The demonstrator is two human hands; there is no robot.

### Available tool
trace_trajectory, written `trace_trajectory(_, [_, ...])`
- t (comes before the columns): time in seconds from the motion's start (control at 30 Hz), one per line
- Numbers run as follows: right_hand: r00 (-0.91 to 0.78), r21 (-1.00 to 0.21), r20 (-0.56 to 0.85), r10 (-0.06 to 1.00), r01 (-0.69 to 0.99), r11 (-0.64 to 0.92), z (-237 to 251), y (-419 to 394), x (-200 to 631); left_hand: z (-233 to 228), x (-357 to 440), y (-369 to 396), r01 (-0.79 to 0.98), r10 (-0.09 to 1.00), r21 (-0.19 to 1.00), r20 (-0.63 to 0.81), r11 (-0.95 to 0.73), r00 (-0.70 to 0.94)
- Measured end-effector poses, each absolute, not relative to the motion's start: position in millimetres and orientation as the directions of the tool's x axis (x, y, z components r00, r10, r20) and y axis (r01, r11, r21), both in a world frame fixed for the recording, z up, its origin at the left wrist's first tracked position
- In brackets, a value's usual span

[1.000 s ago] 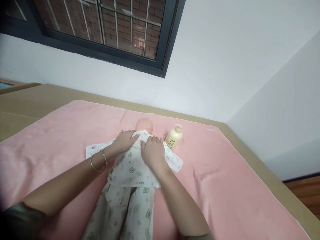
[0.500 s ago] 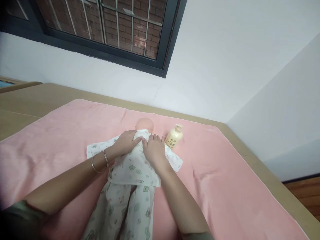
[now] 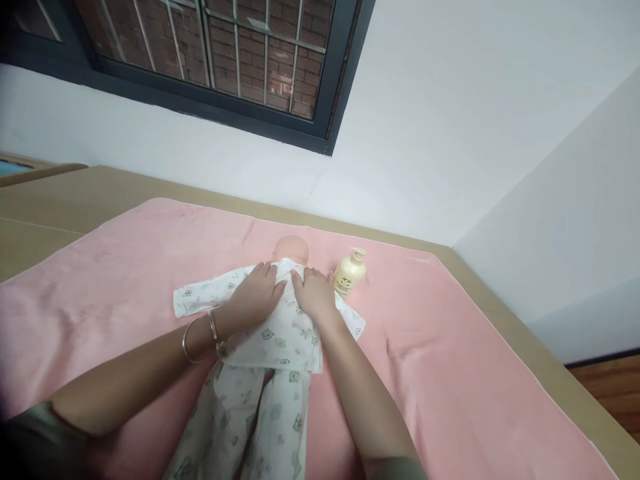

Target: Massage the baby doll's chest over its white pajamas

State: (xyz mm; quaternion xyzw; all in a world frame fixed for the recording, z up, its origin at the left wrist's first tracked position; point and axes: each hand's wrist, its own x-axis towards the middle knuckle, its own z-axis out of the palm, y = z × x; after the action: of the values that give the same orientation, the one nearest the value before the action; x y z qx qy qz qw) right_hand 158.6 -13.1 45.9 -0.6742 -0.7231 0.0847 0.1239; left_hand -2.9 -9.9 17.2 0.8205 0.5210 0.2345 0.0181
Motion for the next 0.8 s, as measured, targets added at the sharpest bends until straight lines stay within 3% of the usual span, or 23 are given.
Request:
trace_trajectory(0.17, [-0.052, -0.148, 0.059, 0.997, 0.987, 0.061, 49, -35, 134, 34, -21, 16, 0.769, 0.909, 0.486, 0.19, -0.416, 0.372])
trace_trajectory(0.23, [-0.033, -0.134, 0.063, 0.997, 0.99, 0.041, 49, -39, 128, 35, -23, 19, 0.756, 0.912, 0.512, 0.18, -0.407, 0.369])
trace_trajectory(0.53, [0.005, -0.402, -0.021, 1.0, 0.915, -0.013, 34, -9, 154, 27, -13, 8, 0.837, 0.914, 0.381, 0.264, -0.393, 0.309])
trace_trajectory(0.8, [-0.007, -0.412, 0.01, 1.0, 0.911, 0.011, 30, -6, 158, 18, -1, -21, 0.882, 0.866, 0.206, 0.379, -0.423, 0.327])
